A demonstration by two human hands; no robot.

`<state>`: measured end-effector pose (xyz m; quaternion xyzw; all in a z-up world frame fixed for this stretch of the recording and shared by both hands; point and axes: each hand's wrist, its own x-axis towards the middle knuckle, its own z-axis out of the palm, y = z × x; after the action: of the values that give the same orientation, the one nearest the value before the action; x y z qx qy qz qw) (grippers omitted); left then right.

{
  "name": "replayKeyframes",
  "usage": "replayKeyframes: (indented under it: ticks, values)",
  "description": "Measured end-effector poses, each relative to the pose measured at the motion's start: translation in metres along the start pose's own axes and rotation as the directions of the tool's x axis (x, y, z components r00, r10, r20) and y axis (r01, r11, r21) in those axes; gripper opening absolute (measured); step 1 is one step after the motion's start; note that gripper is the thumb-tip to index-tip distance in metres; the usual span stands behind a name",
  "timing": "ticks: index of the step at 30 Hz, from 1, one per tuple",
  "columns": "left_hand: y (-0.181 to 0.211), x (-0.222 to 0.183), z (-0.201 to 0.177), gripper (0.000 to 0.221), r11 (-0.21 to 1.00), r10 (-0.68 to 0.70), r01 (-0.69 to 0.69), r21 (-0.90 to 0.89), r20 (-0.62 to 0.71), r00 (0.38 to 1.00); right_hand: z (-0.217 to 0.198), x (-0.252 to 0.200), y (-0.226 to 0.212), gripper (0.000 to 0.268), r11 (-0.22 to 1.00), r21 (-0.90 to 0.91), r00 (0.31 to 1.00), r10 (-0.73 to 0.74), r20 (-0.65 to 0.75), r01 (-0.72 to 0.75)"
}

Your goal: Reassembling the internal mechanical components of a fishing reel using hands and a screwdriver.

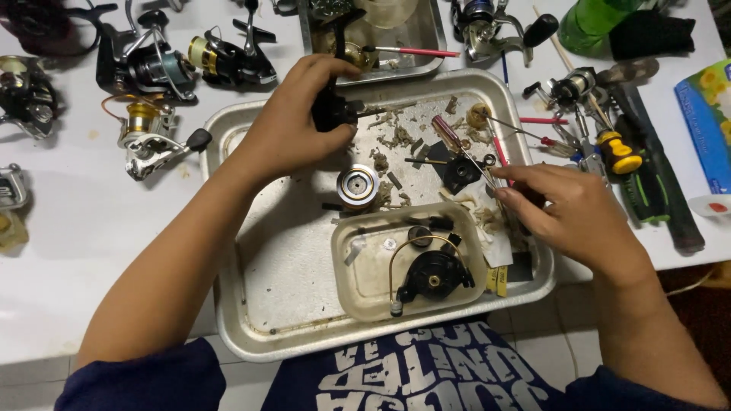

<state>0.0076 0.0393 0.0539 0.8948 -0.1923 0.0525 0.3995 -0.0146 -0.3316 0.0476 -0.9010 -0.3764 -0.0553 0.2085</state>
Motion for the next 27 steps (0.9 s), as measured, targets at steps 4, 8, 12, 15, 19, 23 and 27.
replayKeyframes:
  ticks: [4,8,12,15,19,23,27]
  values:
    - [0.008,-0.004,-0.013,0.056,0.997,-0.059,0.059,-0.057,0.009,0.998,0.0,-0.01,0.004,0.031,0.999,0.003,0.999,0.047,-0.001,-0.047]
    - [0.008,-0.007,-0.015,0.056,0.989,-0.093,0.095,-0.11,0.019,0.995,-0.003,-0.024,-0.001,0.03,0.992,0.081,0.994,0.102,-0.035,-0.098]
    - [0.01,-0.005,-0.018,0.055,0.98,-0.167,0.169,-0.103,0.032,0.985,-0.001,-0.029,-0.007,0.028,0.967,0.174,0.976,0.203,-0.073,-0.188]
    - [0.011,-0.005,-0.015,0.056,0.976,-0.18,0.186,-0.113,0.057,0.982,0.003,-0.025,-0.005,0.025,0.976,0.179,0.986,0.144,-0.089,-0.126]
    - [0.006,-0.007,-0.015,0.055,0.991,-0.107,0.11,-0.075,0.038,0.994,-0.005,-0.009,0.002,0.023,0.989,0.145,0.996,0.035,-0.08,-0.024]
    - [0.009,-0.007,-0.018,0.058,0.987,-0.146,0.149,-0.053,0.056,0.988,-0.014,0.015,0.001,0.019,0.991,0.103,0.994,-0.071,-0.083,0.079]
    - [0.009,-0.005,-0.023,0.057,0.988,-0.138,0.143,-0.066,0.077,0.987,-0.015,0.041,0.003,0.025,0.977,0.083,0.98,-0.194,-0.04,0.197]
